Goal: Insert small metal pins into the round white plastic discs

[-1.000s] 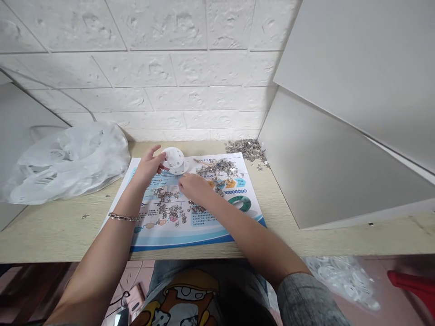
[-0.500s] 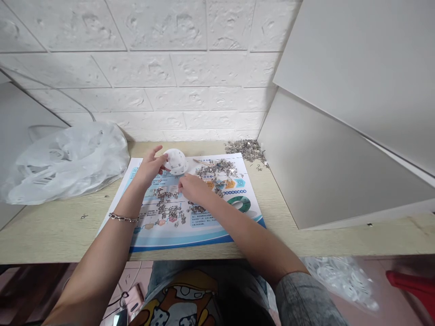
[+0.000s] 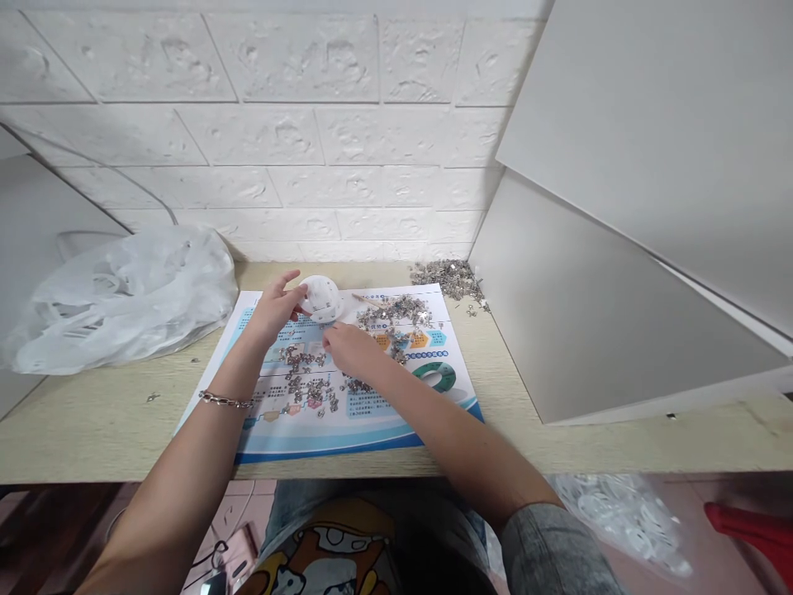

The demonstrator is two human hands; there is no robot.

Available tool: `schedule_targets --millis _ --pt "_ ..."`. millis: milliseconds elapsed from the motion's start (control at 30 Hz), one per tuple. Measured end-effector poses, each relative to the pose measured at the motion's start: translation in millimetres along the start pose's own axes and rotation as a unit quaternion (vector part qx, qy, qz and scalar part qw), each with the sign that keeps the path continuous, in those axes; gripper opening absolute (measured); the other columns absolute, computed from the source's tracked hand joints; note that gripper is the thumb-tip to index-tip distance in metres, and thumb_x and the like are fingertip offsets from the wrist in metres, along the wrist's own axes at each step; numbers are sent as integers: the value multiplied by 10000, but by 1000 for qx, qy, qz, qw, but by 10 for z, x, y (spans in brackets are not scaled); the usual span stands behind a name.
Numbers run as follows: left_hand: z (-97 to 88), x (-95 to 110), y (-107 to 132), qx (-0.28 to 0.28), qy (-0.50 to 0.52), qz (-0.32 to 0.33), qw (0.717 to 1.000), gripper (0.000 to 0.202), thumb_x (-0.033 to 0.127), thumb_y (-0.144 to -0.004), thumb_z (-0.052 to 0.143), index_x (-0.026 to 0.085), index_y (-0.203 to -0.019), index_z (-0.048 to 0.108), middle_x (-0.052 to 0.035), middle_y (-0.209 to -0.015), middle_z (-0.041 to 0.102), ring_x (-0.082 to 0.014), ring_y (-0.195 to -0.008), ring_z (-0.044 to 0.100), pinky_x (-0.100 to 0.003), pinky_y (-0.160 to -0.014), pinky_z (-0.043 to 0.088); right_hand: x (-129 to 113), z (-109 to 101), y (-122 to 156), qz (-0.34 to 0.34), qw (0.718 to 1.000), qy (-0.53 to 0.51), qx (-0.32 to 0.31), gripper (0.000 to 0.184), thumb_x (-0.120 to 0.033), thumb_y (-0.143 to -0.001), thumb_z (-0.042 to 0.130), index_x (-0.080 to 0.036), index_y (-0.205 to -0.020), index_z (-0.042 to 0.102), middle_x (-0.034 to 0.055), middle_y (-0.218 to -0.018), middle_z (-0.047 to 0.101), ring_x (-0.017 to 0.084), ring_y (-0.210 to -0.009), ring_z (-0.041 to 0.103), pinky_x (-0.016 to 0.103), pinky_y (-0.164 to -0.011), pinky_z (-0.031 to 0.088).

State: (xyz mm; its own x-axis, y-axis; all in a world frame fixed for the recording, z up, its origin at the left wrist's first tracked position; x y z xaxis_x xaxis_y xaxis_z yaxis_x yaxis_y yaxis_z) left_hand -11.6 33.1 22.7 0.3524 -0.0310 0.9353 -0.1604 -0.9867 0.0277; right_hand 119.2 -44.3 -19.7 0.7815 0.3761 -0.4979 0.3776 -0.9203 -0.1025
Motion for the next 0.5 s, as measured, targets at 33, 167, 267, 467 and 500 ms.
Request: schedule_targets --millis 33,167,267,467,500 --pt "-1 1 3 0 0 1 1000 470 247 -816 499 151 -1264 393 -56 -724 584 -118 -517 552 -195 -407 328 -17 -13 10 -11 1000 -2 -1 177 -139 -846 392 -140 -825 568 81 -881 552 135 -778 490 271 -644 375" --pt "-7 0 7 0 0 6 1000 466 263 -811 504 159 -1255 405 -63 -757 593 -120 -533 555 -192 -409 342 -70 -57 40 -39 999 -6 -31 177 -279 -835 480 -192 -912 614 68 -898 540 148 -805 489 266 -649 372" --pt "-9 -12 -2 -3 -4 6 1000 470 272 -805 506 159 -1251 411 -62 -758 590 -120 -525 553 -191 -405 346 -78 -55 45 -47 998 15 -34 168 -268 -826 502 -208 -899 640 58 -857 527 143 -798 485 258 -654 366" --pt "0 -42 -24 -8 -13 10 1000 464 283 -799 505 153 -1238 426 -55 -729 584 -131 -534 564 -194 -409 354 -93 4 45 -94 994 57 -2 243 -223 -874 403 -148 -859 634 62 -814 534 126 -772 480 250 -664 359" --pt "2 -42 -23 -10 -11 10 1000 463 280 -799 503 152 -1237 425 -48 -713 578 -130 -530 562 -193 -408 352 -99 9 45 -103 993 65 4 256 -221 -880 388 -140 -852 628 64 -813 537 127 -769 480 252 -667 360"
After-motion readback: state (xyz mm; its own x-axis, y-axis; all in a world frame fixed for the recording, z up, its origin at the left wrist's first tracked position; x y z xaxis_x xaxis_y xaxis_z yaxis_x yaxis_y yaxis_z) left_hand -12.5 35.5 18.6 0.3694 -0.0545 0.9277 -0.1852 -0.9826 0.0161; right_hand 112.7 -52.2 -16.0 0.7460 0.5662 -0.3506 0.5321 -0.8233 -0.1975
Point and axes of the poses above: each hand's wrist, its own y-axis away from the middle knuckle, its own z-axis out of the palm, x = y × z, the point moved 1 cm from there along -y, towards the middle knuckle
